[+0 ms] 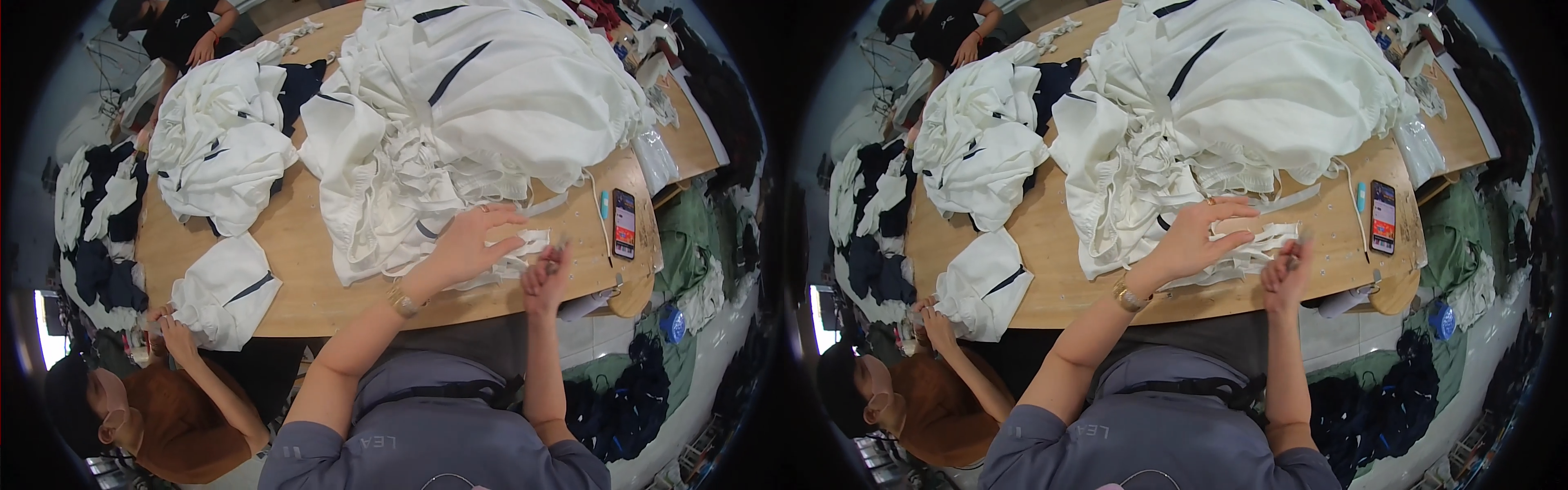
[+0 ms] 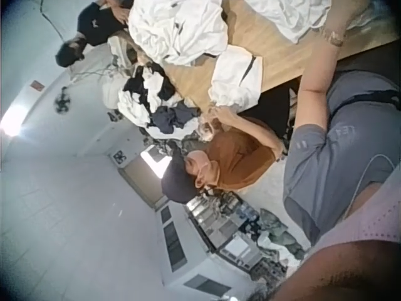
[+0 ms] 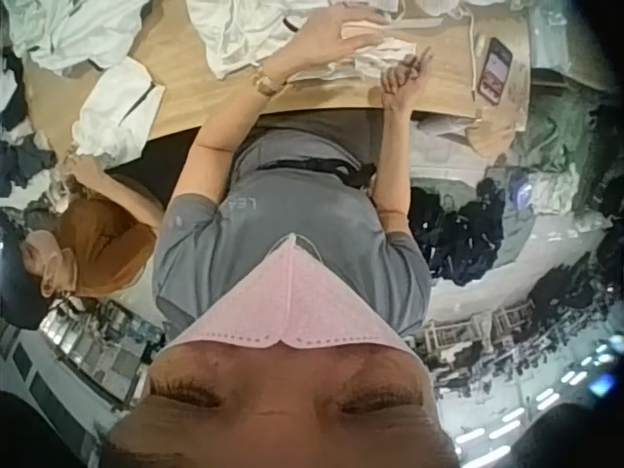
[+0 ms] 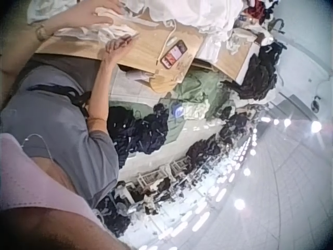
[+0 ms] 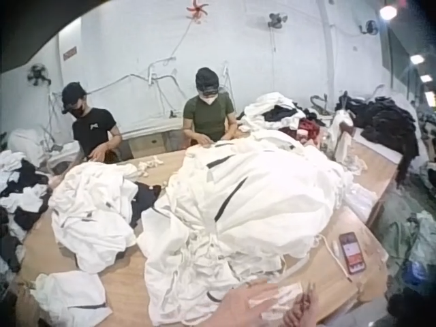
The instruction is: The recorder is cutting strips from a pile of white fabric using scissors.
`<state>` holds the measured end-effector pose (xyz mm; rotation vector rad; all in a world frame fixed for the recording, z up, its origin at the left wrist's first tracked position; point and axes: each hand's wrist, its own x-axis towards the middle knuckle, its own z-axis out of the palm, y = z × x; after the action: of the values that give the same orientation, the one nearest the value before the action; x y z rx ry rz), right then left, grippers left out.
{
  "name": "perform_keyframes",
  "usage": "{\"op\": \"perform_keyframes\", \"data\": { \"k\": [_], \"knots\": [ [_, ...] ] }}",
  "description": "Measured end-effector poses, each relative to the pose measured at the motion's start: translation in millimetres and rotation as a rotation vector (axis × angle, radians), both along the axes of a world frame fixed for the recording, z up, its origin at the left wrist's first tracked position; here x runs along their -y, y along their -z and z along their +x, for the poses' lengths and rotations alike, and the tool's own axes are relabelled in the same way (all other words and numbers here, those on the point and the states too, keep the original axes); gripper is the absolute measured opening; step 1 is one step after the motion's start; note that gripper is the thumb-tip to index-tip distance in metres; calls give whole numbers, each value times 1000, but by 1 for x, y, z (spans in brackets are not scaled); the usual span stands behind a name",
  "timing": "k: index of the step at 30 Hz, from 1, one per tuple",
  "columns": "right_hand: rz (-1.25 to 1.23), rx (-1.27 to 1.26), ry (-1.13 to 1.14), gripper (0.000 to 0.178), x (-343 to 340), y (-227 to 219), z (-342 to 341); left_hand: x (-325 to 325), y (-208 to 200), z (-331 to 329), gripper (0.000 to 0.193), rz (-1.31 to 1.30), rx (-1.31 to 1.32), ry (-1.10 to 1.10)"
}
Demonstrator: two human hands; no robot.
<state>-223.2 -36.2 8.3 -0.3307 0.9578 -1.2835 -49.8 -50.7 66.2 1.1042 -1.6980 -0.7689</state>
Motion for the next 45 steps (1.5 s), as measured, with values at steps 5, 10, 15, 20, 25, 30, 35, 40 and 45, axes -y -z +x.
{"op": "perform_keyframes", "data": {
  "k": [5, 10, 15, 20, 25, 30, 35, 40, 45],
  "knots": [
    [-121, 71, 150, 41, 1, 4, -42, 29, 37, 42, 24, -121, 480, -427],
    [-145, 6, 51, 33, 12, -8, -17, 43, 45, 102, 14, -186, 750, -567],
    [-361, -356, -191, 23, 45, -45, 50, 62, -12, 120, 12, -138, 362, -437],
    [-648, -401, -239, 28, 71, -80, 110, 68, -16, 119, 16, -8, 551, -338],
    [-650, -369, -268, 30, 67, -78, 123, 63, 14, 129, 17, 63, 843, -264],
    [-659, -421, -225, 31, 78, -83, 114, 73, -44, 136, 13, -238, 360, -370],
    [-902, -422, -221, 33, 111, -130, 134, 74, -127, 129, 11, -175, 1, -279],
    [-975, -284, -485, 35, 115, -185, 158, 54, -199, 126, 14, -291, -65, -113],
    [-862, -367, -677, 37, 123, -186, 133, 21, -248, 173, 12, -592, -175, -340]
  ]
}}
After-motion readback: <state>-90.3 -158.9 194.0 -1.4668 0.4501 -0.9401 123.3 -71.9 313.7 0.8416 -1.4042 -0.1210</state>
